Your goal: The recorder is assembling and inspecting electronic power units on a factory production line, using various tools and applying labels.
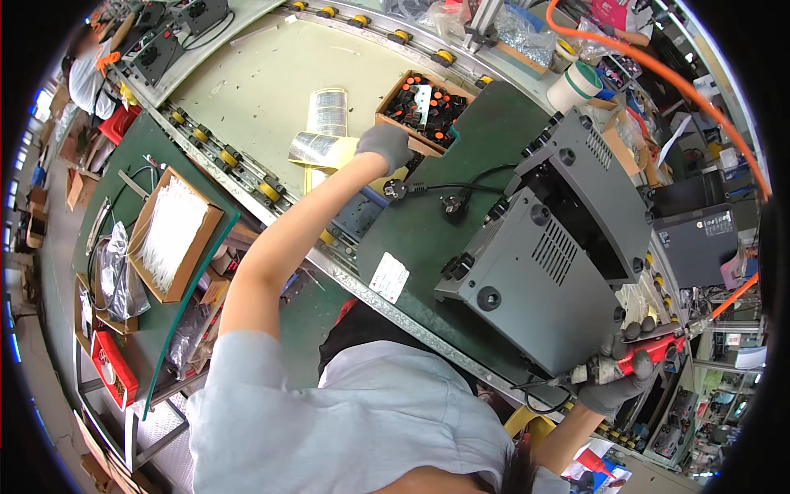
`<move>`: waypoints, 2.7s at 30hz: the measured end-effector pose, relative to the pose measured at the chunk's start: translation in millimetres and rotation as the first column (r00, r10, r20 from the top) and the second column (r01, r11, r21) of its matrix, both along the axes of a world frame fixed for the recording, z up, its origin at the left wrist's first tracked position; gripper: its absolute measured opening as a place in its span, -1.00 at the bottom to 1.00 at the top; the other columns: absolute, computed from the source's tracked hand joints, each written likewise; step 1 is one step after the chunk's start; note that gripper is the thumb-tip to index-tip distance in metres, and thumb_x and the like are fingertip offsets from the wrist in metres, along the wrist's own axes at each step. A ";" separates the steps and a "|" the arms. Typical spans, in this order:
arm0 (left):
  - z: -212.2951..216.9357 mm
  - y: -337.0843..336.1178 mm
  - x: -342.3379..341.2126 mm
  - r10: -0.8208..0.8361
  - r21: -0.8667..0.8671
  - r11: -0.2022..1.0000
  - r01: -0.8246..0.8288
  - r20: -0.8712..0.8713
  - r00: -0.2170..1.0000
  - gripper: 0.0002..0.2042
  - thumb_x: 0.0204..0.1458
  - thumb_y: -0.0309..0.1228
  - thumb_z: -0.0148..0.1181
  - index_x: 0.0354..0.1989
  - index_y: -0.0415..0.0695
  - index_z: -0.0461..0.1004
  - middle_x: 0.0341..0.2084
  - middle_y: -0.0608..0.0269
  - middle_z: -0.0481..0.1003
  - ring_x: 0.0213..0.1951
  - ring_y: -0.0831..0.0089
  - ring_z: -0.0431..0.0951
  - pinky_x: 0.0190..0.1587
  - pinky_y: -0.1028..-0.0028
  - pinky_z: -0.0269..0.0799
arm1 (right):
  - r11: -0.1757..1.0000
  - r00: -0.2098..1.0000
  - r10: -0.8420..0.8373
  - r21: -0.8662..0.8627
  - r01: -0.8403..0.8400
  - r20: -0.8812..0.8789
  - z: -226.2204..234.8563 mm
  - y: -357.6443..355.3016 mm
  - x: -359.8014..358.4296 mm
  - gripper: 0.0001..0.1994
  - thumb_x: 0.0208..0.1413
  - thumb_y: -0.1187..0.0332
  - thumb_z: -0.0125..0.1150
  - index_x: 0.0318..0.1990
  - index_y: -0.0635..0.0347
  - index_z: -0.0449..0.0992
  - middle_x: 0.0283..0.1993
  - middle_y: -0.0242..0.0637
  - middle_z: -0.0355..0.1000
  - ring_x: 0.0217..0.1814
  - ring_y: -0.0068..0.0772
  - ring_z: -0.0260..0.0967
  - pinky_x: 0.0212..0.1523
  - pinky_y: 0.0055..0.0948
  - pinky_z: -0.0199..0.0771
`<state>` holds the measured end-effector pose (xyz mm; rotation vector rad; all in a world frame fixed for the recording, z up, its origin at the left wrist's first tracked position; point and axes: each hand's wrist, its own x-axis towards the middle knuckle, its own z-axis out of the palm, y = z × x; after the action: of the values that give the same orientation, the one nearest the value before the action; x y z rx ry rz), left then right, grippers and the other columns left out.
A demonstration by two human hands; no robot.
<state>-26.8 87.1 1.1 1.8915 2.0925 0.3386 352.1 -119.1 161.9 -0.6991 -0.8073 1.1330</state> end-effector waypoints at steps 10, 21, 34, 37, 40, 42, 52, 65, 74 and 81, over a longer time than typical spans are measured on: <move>-50.6 18.4 8.8 -0.205 -0.103 0.975 0.194 -0.103 0.973 -0.77 0.00 -0.29 -0.06 -0.26 0.07 0.54 -0.28 0.17 0.52 -0.20 0.18 0.52 -0.16 0.24 0.41 | 0.986 0.984 0.088 -0.125 -0.108 -0.152 -11.9 4.0 21.9 -0.53 -0.25 0.43 0.20 -0.10 0.27 0.21 -0.33 -0.15 0.34 -0.59 -0.45 0.28 -0.54 -0.43 0.33; -28.4 6.2 -56.4 0.125 -0.083 0.991 0.104 0.848 -0.515 -0.77 0.14 -0.41 -0.10 -0.11 -0.27 0.34 -0.39 0.25 0.42 -0.44 0.49 0.44 -0.47 0.64 0.40 | 0.985 0.988 0.125 -0.107 -0.134 -0.090 -12.3 6.7 28.1 -0.52 -0.24 0.41 0.19 -0.08 0.27 0.23 -0.31 -0.21 0.34 -0.55 -0.46 0.31 -0.51 -0.48 0.35; 71.8 -23.6 -9.1 0.103 0.028 0.982 0.185 0.745 -0.659 -0.67 0.17 -0.39 -0.14 0.05 -0.30 0.22 -0.22 0.11 0.41 -0.27 0.49 0.48 -0.31 0.67 0.50 | 0.910 0.992 0.032 0.406 -0.078 0.119 74.3 30.4 9.1 -0.53 -0.18 0.45 0.13 -0.06 0.29 0.15 -0.33 -0.26 0.18 -0.59 -0.57 0.08 -0.51 -0.56 0.18; 47.8 -1.4 -16.4 0.141 0.091 0.953 0.288 0.708 -0.691 -0.68 0.17 -0.32 -0.12 -0.01 -0.29 0.27 -0.26 0.13 0.45 -0.35 0.52 0.49 -0.42 0.70 0.50 | 0.883 0.988 0.091 0.448 -0.139 0.125 78.9 26.2 7.8 -0.54 -0.19 0.46 0.12 -0.06 0.30 0.16 -0.34 -0.26 0.18 -0.61 -0.56 0.08 -0.50 -0.54 0.19; 41.3 4.6 -14.9 0.166 0.062 0.949 0.310 0.736 -0.656 -0.56 0.16 -0.11 -0.16 -0.06 -0.31 0.29 -0.28 0.13 0.46 -0.42 0.54 0.48 -0.48 0.68 0.50 | 0.880 0.985 0.101 0.450 -0.153 0.137 79.5 23.6 1.7 -0.53 -0.19 0.46 0.13 -0.07 0.30 0.15 -0.35 -0.25 0.17 -0.62 -0.54 0.08 -0.49 -0.50 0.22; 49.3 3.1 -12.6 0.214 0.005 0.950 0.312 0.718 -0.662 -0.38 0.14 0.02 -0.22 0.00 -0.43 0.19 -0.17 -0.07 0.39 -0.27 0.36 0.48 -0.26 0.53 0.53 | 0.884 0.980 0.134 0.430 -0.185 0.147 79.5 24.0 2.9 -0.53 -0.19 0.45 0.14 -0.08 0.28 0.12 -0.35 -0.24 0.17 -0.63 -0.54 0.08 -0.46 -0.47 0.24; 94.8 -50.1 5.1 0.176 0.127 0.926 0.355 0.688 -0.704 -0.48 0.04 -0.46 -0.14 0.15 -0.49 -0.05 0.12 -0.26 0.09 0.15 -0.02 0.17 0.17 0.22 0.23 | 0.818 0.961 0.110 0.526 -0.233 0.255 100.9 45.2 -12.0 -0.49 -0.17 0.40 0.14 -0.05 0.30 0.09 -0.32 -0.28 0.14 -0.58 -0.55 0.10 -0.42 -0.51 0.19; 89.6 -51.7 6.7 0.097 0.227 0.873 0.432 0.788 -0.608 -0.48 0.03 -0.57 -0.10 0.18 -0.44 -0.08 0.12 -0.23 0.11 0.13 0.04 0.23 0.11 0.38 0.33 | 0.771 0.937 -0.004 0.597 -0.220 0.351 99.3 56.1 -32.3 -0.45 -0.21 0.32 0.13 -0.02 0.32 0.11 -0.31 -0.23 0.23 -0.62 -0.56 0.18 -0.48 -0.53 0.24; 72.1 -57.3 7.2 0.282 0.007 0.860 0.510 0.828 -0.485 -0.62 0.12 -0.19 -0.03 -0.10 -0.31 0.33 -0.33 0.19 0.42 -0.41 0.55 0.43 -0.54 0.70 0.36 | 0.712 0.915 0.033 0.633 -0.304 0.402 101.8 71.7 -37.4 -0.43 -0.18 0.30 0.12 0.02 0.31 0.12 -0.29 -0.27 0.20 -0.60 -0.60 0.16 -0.48 -0.51 0.20; 120.7 -71.3 62.8 0.174 0.065 0.862 0.503 0.893 -0.414 -0.67 0.07 -0.17 0.06 -0.16 -0.20 0.38 -0.52 0.47 0.27 -0.53 0.78 0.22 -0.55 0.83 0.13 | 0.738 0.943 0.235 0.587 -0.332 0.237 126.6 90.6 -63.7 -0.45 -0.11 0.29 0.04 0.08 0.32 0.16 -0.25 -0.32 0.18 -0.36 -0.47 0.06 -0.30 -0.44 0.19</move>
<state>36.0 15.8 121.7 0.6819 0.3337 0.9078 288.4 -28.5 288.6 -0.0939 -1.3718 0.9976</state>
